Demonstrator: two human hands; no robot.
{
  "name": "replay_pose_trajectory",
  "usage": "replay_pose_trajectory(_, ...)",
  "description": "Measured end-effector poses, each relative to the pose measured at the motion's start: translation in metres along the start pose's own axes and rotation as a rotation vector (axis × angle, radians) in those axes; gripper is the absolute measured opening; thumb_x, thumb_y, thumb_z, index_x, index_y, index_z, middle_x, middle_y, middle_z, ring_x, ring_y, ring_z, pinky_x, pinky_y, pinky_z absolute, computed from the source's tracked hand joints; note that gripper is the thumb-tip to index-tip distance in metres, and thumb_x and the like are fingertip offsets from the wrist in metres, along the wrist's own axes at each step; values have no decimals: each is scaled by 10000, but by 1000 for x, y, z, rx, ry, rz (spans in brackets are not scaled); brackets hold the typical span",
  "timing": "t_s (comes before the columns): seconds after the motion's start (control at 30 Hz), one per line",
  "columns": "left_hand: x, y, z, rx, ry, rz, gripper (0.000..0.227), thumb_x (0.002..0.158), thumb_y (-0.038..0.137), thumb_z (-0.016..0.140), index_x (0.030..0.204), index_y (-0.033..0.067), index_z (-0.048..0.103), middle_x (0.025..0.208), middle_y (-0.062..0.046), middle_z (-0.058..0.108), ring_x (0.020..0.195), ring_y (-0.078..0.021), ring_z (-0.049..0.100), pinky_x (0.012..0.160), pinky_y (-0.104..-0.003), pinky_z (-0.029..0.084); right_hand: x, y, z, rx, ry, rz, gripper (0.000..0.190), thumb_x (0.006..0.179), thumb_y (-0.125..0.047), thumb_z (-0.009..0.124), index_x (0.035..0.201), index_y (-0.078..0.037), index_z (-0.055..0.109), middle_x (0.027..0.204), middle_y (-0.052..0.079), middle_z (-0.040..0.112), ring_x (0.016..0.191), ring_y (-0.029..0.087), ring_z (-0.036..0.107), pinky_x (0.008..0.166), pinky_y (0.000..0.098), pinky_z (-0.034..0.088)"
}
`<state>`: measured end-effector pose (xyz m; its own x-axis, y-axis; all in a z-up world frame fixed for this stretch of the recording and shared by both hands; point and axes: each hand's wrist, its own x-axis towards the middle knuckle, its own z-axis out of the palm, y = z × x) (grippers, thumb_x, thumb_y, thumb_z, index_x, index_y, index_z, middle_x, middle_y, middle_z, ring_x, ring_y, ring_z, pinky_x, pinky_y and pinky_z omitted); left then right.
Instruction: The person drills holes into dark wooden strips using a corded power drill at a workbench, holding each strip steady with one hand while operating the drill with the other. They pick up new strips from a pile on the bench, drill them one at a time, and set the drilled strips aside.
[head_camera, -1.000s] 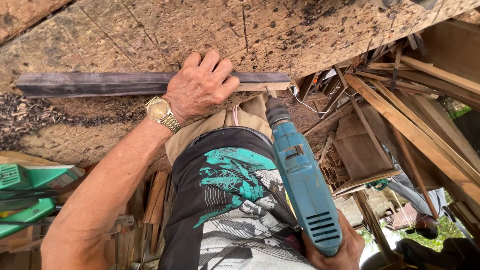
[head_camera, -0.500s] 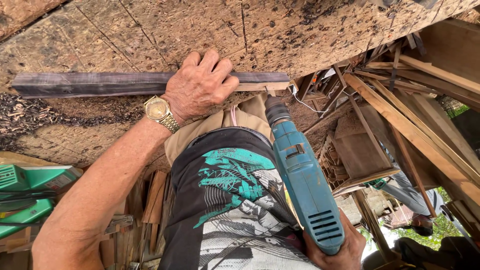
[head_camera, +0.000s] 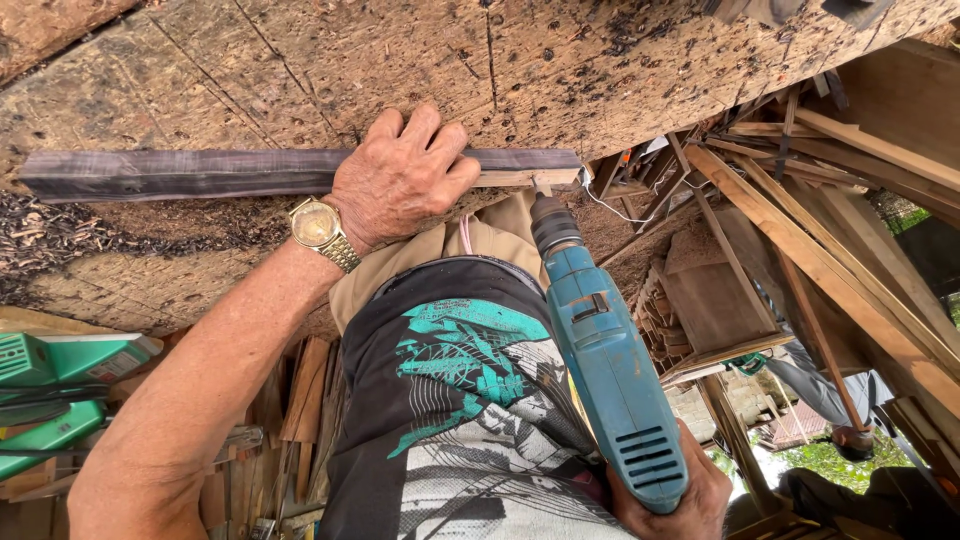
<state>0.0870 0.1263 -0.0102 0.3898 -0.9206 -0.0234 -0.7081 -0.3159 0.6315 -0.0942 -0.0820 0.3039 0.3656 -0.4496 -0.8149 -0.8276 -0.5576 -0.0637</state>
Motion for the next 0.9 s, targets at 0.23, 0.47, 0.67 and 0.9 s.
replay_pose_trajectory(0.23, 1, 0, 0, -1, -9, -2, 125, 886, 300, 616, 873, 177, 597, 928, -17, 518, 946, -201, 546, 716, -352, 411, 2, -2, -2, 7, 3, -5, 525, 675, -89, 801, 1179, -2, 684, 1037, 141, 756, 933, 223, 781, 806, 327, 607)
replay_pose_trajectory(0.47, 1, 1, -1, 12, -24, -8, 119, 896, 293, 619, 877, 178, 596, 911, -13, 507, 944, -198, 547, 714, -350, 411, 1, 4, -1, 33, -23, 33, 521, 665, -88, 805, 1167, -11, 690, 1004, 123, 767, 891, 205, 793, 781, 316, 620)
replay_pose_trajectory(0.67, 2, 1, -2, -5, -34, -13, 128, 884, 295, 623, 851, 176, 589, 907, -13, 510, 937, -198, 553, 702, -350, 412, 1, 7, -1, 41, -26, 14, 555, 661, -91, 814, 1193, -1, 684, 1036, 132, 762, 919, 220, 787, 802, 320, 619)
replay_pose_trajectory(0.9, 1, 0, -1, -5, -5, -10, 116, 890, 280, 632, 865, 174, 591, 923, -12, 513, 946, -199, 553, 718, -349, 414, 1, 14, 1, -6, -23, 8, 590, 632, -101, 828, 1192, 2, 675, 1011, 129, 758, 902, 221, 789, 791, 332, 629)
